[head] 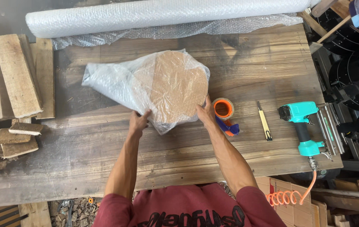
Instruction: The person wraps a wooden object in bubble wrap and secures it with clear tape using a tape dispenser.
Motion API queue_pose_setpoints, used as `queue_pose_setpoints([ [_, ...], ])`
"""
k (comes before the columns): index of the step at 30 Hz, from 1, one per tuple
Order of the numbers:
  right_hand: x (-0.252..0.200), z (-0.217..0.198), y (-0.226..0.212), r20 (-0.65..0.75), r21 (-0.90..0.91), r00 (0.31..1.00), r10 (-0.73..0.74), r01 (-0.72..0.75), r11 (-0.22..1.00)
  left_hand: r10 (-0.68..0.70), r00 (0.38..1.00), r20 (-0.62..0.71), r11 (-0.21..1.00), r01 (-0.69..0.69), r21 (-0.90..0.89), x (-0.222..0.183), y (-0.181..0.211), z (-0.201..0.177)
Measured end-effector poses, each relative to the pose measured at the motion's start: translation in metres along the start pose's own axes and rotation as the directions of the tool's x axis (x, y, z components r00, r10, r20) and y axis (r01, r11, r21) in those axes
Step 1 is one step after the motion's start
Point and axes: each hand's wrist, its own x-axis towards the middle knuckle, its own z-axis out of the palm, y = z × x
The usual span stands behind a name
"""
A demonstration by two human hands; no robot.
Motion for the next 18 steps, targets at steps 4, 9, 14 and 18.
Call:
queue_pose_setpoints([
  [4,0.036,0.010,0.020,-0.048,-0.044,0.995,-0.092,0.090,0.995,-0.014,1.000,-0.004,0.999,0.014,-0.037,-0.040,-0.013,0.004],
  [9,0.074,0.017,0.042,-0.042,-0.177,0.981,-0.189,0.179,0.968,-0.062,0.998,-0.022,0.998,0.063,0.008,-0.062,-0.017,0.014],
  [14,0.038,-0.006,0.018,0.025,-0.196,0.946,-0.322,0.321,0.927,-0.113,0.991,0.072,0.821,0.053,0.569,-0.044,-0.032,0.018],
  [18,0.030,-0.034,0.044,-0.019,-0.307,0.843,-0.537,0.506,0.806,-0.110,0.984,0.137,0.739,-0.011,0.673,-0.075,-0.026,0.023],
])
